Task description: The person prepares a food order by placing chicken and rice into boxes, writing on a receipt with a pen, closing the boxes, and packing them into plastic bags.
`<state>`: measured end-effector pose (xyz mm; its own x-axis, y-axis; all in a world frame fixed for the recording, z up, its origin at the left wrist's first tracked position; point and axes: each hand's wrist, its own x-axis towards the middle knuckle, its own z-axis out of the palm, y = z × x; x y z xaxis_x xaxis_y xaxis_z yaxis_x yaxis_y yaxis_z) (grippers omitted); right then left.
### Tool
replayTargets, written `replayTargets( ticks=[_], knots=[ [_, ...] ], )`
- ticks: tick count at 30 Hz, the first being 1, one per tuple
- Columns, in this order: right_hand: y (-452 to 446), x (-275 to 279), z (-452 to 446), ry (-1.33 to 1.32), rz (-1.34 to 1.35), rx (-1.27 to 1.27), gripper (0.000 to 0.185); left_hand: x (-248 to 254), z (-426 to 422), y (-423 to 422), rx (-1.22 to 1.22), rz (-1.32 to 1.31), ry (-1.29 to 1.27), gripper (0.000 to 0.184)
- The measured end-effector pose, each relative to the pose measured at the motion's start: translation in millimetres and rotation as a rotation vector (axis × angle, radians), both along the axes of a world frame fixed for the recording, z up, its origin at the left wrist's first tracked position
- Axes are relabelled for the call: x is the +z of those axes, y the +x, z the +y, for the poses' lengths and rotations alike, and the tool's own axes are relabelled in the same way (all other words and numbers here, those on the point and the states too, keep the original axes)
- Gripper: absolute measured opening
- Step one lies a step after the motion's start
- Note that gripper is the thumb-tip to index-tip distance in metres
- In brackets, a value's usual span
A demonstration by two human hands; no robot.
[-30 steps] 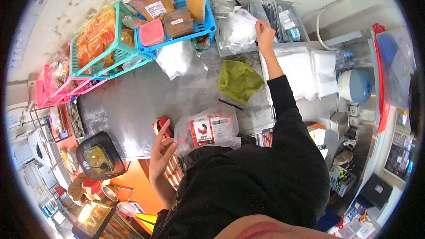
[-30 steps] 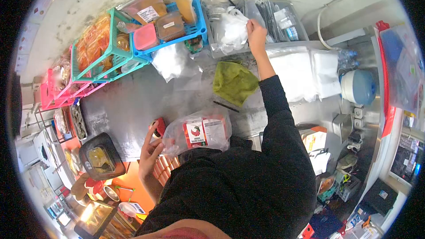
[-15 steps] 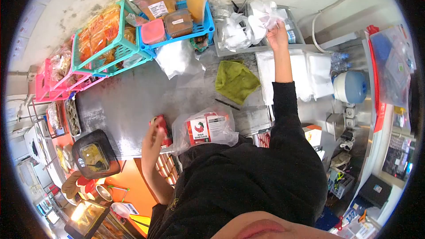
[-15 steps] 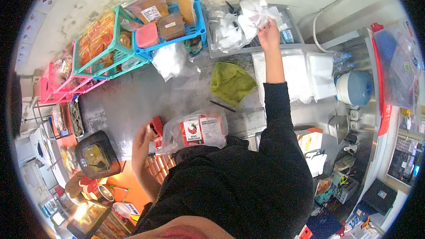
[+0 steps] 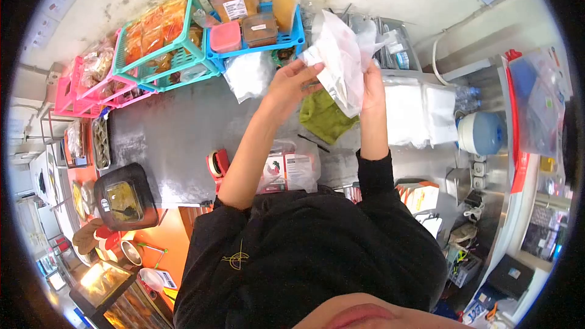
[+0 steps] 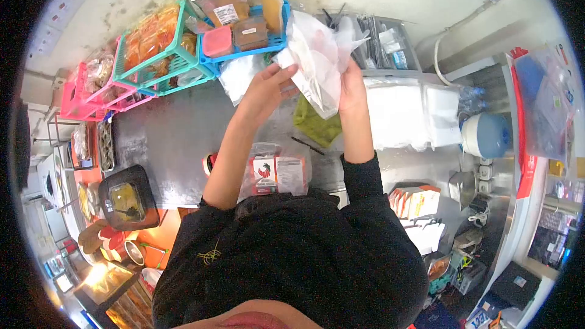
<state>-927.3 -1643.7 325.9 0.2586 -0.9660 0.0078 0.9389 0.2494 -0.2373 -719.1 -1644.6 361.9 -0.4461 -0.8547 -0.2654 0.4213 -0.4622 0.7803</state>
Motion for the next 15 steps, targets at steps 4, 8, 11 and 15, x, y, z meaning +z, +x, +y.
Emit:
replayTargets(
  ticks=[4,8,11,15],
  knots=[
    [11.8,14.5,24.8,0.205,0.336,-0.405,0.040,-1.1,8.5,7.3,0.109,0.025,-0.066,0.010],
    [36.5,44.0,50.3,0.233,0.714,-0.984,0.027,4.1,19.5,22.0,0.251,-0.039,-0.177,0.013],
    [50.6,48.8,68.3,-0.171,1.364,-1.247,0.030,14.0,26.8,27.4,0.270,-0.151,-0.276,0.015],
    [81.0,68.0,90.4,-0.372,1.460,-0.651,0.042,18.4,36.7,30.1,0.210,-0.231,-0.388,0.016]
  ],
)
